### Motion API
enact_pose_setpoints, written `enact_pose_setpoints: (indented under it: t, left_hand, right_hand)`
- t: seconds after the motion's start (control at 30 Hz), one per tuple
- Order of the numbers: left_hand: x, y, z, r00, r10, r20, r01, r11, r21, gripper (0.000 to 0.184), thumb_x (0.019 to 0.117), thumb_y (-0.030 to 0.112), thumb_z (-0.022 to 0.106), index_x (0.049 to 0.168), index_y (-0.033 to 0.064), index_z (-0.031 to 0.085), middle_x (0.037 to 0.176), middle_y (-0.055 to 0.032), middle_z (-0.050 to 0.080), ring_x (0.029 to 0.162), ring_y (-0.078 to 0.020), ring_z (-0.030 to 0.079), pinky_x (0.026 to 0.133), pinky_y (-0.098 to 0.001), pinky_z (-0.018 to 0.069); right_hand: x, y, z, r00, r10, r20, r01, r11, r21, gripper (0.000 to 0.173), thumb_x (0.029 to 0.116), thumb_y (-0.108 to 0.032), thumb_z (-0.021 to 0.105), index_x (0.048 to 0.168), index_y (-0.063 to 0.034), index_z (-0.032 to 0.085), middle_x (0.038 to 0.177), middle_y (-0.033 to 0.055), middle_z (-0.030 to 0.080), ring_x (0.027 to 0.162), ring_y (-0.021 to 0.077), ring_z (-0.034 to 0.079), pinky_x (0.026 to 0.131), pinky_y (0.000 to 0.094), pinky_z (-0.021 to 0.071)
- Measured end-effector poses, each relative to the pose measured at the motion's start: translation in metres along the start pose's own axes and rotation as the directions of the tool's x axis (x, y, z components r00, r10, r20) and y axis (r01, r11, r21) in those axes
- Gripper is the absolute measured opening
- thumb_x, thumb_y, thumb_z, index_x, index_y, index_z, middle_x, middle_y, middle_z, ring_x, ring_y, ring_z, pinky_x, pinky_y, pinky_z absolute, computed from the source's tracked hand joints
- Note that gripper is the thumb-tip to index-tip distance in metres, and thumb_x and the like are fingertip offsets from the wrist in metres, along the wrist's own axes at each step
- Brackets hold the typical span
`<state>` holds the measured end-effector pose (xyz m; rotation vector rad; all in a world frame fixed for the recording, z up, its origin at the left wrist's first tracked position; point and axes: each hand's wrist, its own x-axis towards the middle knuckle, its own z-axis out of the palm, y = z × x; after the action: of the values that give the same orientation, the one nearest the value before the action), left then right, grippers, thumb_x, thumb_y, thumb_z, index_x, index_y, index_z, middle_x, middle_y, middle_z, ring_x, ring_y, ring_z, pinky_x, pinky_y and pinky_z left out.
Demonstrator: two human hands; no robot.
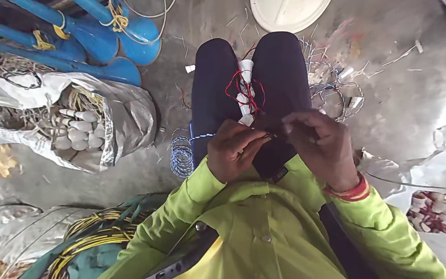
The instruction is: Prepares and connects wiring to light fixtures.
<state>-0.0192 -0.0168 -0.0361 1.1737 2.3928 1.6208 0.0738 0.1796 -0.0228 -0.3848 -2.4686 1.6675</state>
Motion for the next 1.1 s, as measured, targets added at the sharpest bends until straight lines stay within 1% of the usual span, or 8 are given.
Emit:
enact_pose_setpoints:
  t: [0.2,0.33,0.4,0.57,0.7,0.83,0.97,1.1]
  left_hand:
    - [0.004,-0.002,-0.001,0.999,-0.036,0.001,0.036,0.999,-0.003,0.010,0.0875,0.007,0.077,0.095,0.0006,0.079,0.090,-0.0089,0.070,0.090,-0.0131,0.065,0.080,-0.0245,0.0557]
    - [0.004,-0.001,-0.004,0.999,-0.019,0.035,0.019,1.000,-0.012,0.010,0.0893,0.007,0.075,0.096,0.0004,0.079,0.092,-0.0099,0.071,0.092,-0.0143,0.065,0.083,-0.0252,0.0554]
    - [0.008,-0.002,-0.006,0.996,-0.007,0.091,0.009,1.000,-0.028,0.013,0.0918,0.007,0.071,0.099,0.0000,0.079,0.096,-0.0110,0.070,0.096,-0.0150,0.064,0.086,-0.0253,0.0534]
    - [0.010,-0.008,-0.005,0.992,0.070,0.104,-0.075,0.996,0.051,0.022,0.0926,0.002,0.065,0.112,-0.0007,0.076,0.111,-0.0168,0.069,0.109,-0.0243,0.063,0.098,-0.0344,0.0513]
    - [0.004,-0.014,-0.001,0.972,0.232,0.032,-0.231,0.927,0.294,0.007,0.0954,0.015,0.069,0.100,0.0127,0.073,0.111,-0.0104,0.067,0.109,-0.0264,0.060,0.096,-0.0426,0.0456]
    - [0.004,-0.007,0.001,0.995,0.037,0.089,-0.056,0.974,0.222,0.013,0.0907,0.009,0.068,0.098,0.0056,0.079,0.106,-0.0148,0.070,0.102,-0.0272,0.063,0.088,-0.0409,0.0505]
    - [0.005,0.000,0.000,0.970,-0.137,0.202,0.137,0.990,0.010,0.022,0.0871,0.012,0.064,0.098,-0.0011,0.077,0.111,-0.0195,0.063,0.104,-0.0242,0.061,0.091,-0.0349,0.0536]
    - [0.011,0.004,-0.006,0.929,-0.301,0.216,0.350,0.903,-0.249,0.013,0.0912,0.013,0.070,0.094,0.0020,0.077,0.108,-0.0083,0.060,0.093,-0.0077,0.059,0.077,-0.0190,0.0537]
  right_hand:
    - [-0.002,0.009,0.005,0.991,-0.119,0.055,0.117,0.992,0.045,0.026,0.0930,-0.014,0.062,0.112,0.0007,0.073,0.109,0.0077,0.072,0.094,0.0069,0.068,0.081,0.0244,0.0588]
    - [-0.002,0.007,0.008,0.990,-0.111,0.082,0.111,0.994,0.004,0.017,0.0911,-0.019,0.073,0.098,-0.0035,0.075,0.100,0.0048,0.067,0.090,0.0061,0.063,0.078,0.0204,0.0551]
    - [0.000,0.009,0.009,0.995,-0.062,0.081,0.063,0.998,-0.003,0.015,0.0940,-0.021,0.071,0.093,-0.0058,0.073,0.097,0.0031,0.066,0.089,0.0057,0.062,0.077,0.0206,0.0536]
    - [0.002,0.000,0.006,0.987,0.092,0.130,-0.112,0.982,0.152,0.011,0.0979,-0.015,0.062,0.101,-0.0082,0.071,0.098,-0.0026,0.066,0.085,0.0009,0.063,0.073,0.0178,0.0549]
    - [0.003,-0.001,0.001,0.974,0.148,0.174,-0.187,0.953,0.237,0.018,0.1005,-0.012,0.059,0.111,-0.0058,0.071,0.104,0.0007,0.071,0.092,0.0066,0.069,0.077,0.0260,0.0600]
    - [0.004,-0.002,0.001,0.970,0.172,0.174,-0.215,0.940,0.266,0.013,0.1007,-0.012,0.060,0.103,-0.0076,0.071,0.091,-0.0021,0.068,0.077,0.0042,0.063,0.066,0.0215,0.0541]
    - [0.005,0.001,0.001,0.983,0.105,0.152,-0.140,0.959,0.245,0.009,0.0980,-0.009,0.064,0.100,-0.0052,0.073,0.101,0.0007,0.069,0.086,0.0044,0.065,0.073,0.0207,0.0571]
    - [0.006,0.010,0.002,0.997,-0.068,0.045,0.068,0.998,0.003,0.013,0.0944,-0.012,0.070,0.101,-0.0033,0.076,0.108,0.0065,0.071,0.099,0.0084,0.068,0.087,0.0231,0.0582]
